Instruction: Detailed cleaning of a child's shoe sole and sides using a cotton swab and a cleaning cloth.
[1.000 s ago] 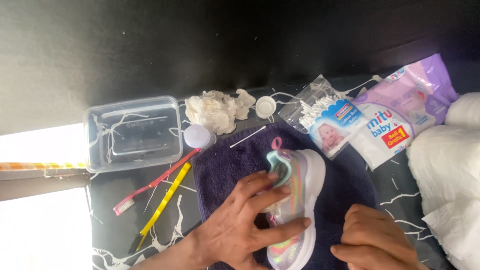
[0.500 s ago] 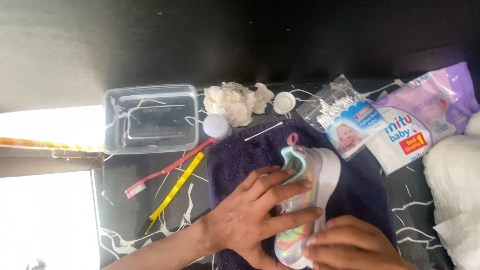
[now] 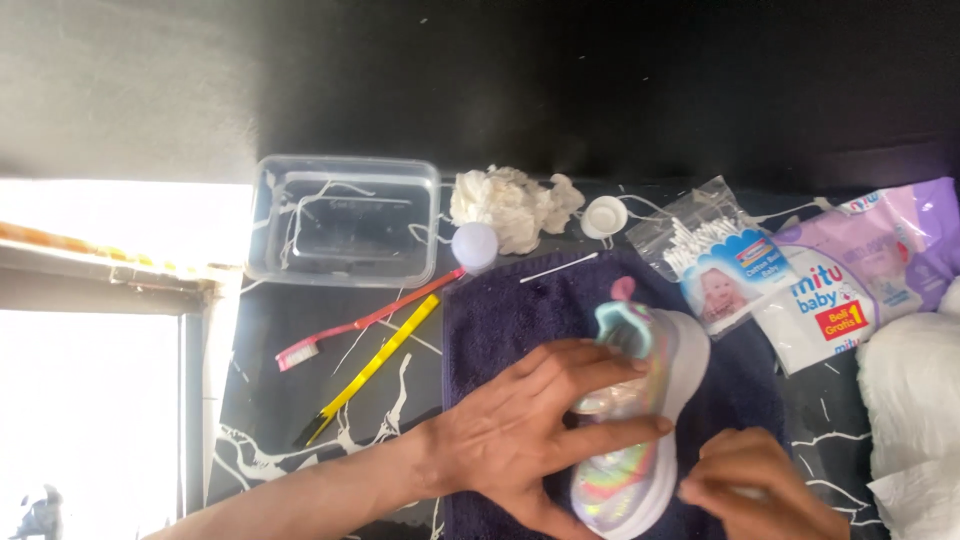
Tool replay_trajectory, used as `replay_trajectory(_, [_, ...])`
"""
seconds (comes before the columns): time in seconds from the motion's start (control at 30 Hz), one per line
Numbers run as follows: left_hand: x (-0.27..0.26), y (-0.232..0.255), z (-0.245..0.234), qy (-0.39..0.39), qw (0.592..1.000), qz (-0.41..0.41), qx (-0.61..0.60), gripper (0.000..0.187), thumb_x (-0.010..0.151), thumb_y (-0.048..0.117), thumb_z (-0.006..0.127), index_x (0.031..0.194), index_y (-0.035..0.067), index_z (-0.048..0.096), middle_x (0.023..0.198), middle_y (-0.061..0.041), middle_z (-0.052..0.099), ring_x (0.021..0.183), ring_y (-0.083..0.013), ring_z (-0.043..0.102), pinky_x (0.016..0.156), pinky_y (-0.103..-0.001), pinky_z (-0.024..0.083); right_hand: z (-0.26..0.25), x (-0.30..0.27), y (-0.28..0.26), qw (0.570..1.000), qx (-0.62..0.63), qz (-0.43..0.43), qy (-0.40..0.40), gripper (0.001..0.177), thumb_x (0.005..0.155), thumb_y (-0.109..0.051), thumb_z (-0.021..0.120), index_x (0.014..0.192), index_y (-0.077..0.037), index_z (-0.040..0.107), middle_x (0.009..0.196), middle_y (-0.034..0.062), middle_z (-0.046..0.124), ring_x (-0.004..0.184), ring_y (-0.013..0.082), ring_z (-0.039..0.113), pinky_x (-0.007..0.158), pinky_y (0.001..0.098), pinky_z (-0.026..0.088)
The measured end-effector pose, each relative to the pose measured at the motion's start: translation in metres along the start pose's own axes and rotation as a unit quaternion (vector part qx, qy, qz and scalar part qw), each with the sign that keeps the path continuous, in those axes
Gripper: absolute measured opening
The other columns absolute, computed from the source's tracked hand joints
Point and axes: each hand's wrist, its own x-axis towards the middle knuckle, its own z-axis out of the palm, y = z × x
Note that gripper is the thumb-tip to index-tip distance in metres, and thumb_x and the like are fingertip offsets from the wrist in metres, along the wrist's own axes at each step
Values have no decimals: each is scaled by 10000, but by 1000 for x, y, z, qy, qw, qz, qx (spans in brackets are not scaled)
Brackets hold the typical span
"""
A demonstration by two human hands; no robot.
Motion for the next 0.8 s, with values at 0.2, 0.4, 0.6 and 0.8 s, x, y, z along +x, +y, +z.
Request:
replay_trajectory(0.2, [-3,1,4,-6,999,-16,-44,734,932,529,591,1510,100,445,1522,-354,396,1533,-502,435,1251,-638,475,22,77,-72,953,-20,257,162,406,633,-262,872,982,-121,719,817,12,647,690,102,564,657,192,439])
replay_trajectory(0.4, [-10,3,12,23,1000,-3,-19,703,1106,549,146,1482,60,482,1427,-342,412,1410,-527,493,1188,-665,472,33,72,-57,906,114,358,196,1198,481,-153,904,1543,-10,367,956,45,482,856,107,489,848,212,398])
replay_trajectory(0.6, [-23,0,22,55,996,66,5,490,1070,468,487,1393,123,612,1102,-191,532,1106,-391,605,1228,-710,448,45,69,-63,869,192,372,266,658,860,-76,656,1485,2,467,818,61,554,720,77,515,674,162,400])
replay_trajectory(0.8, [2,6,-12,95,915,144,366,259,1121,435,527,1333,323,625,1206,11,633,1063,-94,632,992,-255,515,47,63,-68,873,217,353,258,624,863,-110,644,1449,19,474,899,61,590,648,50,583,633,148,417])
